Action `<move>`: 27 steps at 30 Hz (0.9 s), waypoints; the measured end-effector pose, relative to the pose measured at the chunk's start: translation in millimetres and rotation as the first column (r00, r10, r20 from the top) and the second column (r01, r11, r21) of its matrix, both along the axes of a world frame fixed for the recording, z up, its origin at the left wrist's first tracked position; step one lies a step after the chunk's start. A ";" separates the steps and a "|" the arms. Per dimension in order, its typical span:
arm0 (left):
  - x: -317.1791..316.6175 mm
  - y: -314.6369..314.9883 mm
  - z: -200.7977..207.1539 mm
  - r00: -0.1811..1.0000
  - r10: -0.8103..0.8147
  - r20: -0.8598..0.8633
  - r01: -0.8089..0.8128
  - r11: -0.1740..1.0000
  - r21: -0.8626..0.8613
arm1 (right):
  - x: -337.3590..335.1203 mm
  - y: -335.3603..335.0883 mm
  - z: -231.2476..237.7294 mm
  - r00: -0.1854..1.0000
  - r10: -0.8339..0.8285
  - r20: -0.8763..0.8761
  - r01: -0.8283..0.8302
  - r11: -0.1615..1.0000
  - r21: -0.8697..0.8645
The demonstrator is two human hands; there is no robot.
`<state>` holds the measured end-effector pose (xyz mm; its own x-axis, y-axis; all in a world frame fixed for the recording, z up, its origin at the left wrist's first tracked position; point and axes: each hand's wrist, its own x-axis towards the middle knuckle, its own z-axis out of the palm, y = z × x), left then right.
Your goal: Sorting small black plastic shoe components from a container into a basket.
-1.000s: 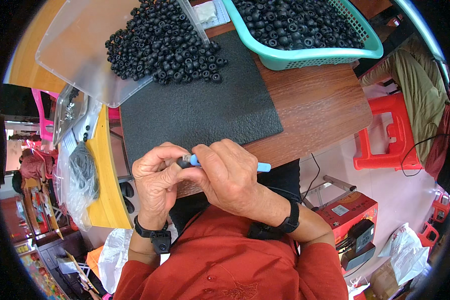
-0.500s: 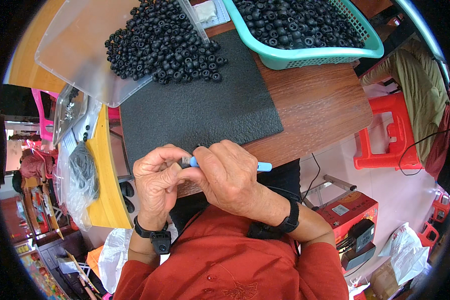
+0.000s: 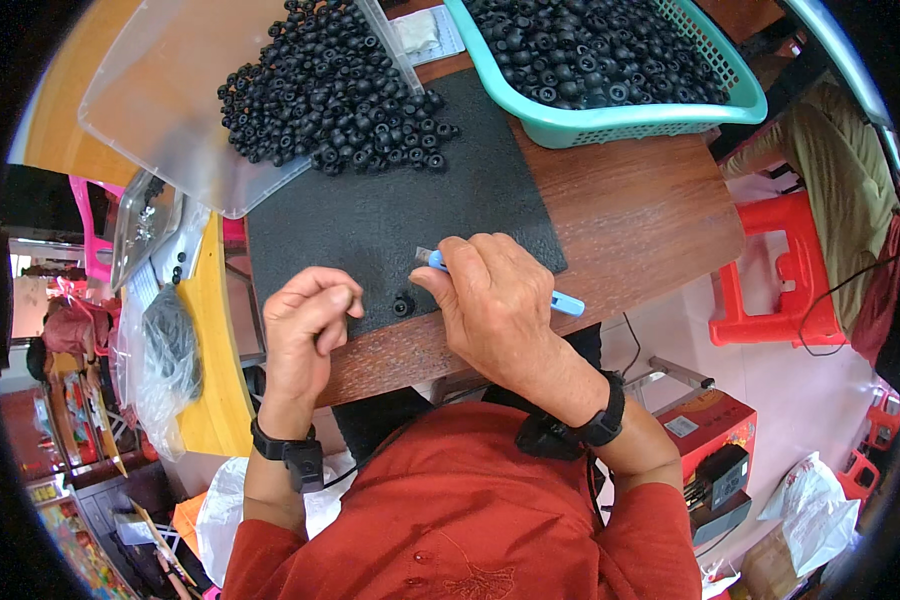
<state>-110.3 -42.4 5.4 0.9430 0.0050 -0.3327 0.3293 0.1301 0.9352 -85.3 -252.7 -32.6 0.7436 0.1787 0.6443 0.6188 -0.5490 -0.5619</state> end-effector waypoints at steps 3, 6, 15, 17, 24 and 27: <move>-3.8 -12.5 -11.4 0.980 -0.141 0.138 0.090 0.942 0.324 | 4.5 0.9 -4.1 1.000 0.001 0.016 -0.002 1.000 0.012; 0.3 -21.9 -2.7 0.906 -0.346 0.242 0.130 0.773 0.620 | 6.6 -1.8 -3.4 0.999 -0.031 -0.013 0.031 0.999 0.021; 2.8 -35.9 -2.5 0.776 -0.623 0.098 0.083 0.255 0.964 | 4.2 0.7 -11.6 0.998 -0.049 0.036 0.049 0.999 0.020; 5.1 -36.7 -2.5 0.768 -0.624 0.144 0.076 0.312 0.947 | 8.3 1.2 -13.9 0.995 -0.073 0.060 0.072 0.997 0.019; 47.7 -42.4 36.2 0.913 -0.404 -0.064 0.395 0.829 0.395 | 17.3 -5.9 -21.8 0.984 -0.134 0.118 0.138 0.990 -0.029; 86.8 -88.7 83.1 0.862 -0.506 0.014 0.472 0.814 0.339 | 17.9 -4.8 -23.2 0.981 -0.133 0.142 0.145 0.986 -0.077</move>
<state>-23.5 -131.1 88.5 0.8765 -0.3783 -0.2978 0.1738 -0.3282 0.9285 -67.4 -257.5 -55.7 0.6718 0.1397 0.7275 0.6005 -0.6777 -0.4244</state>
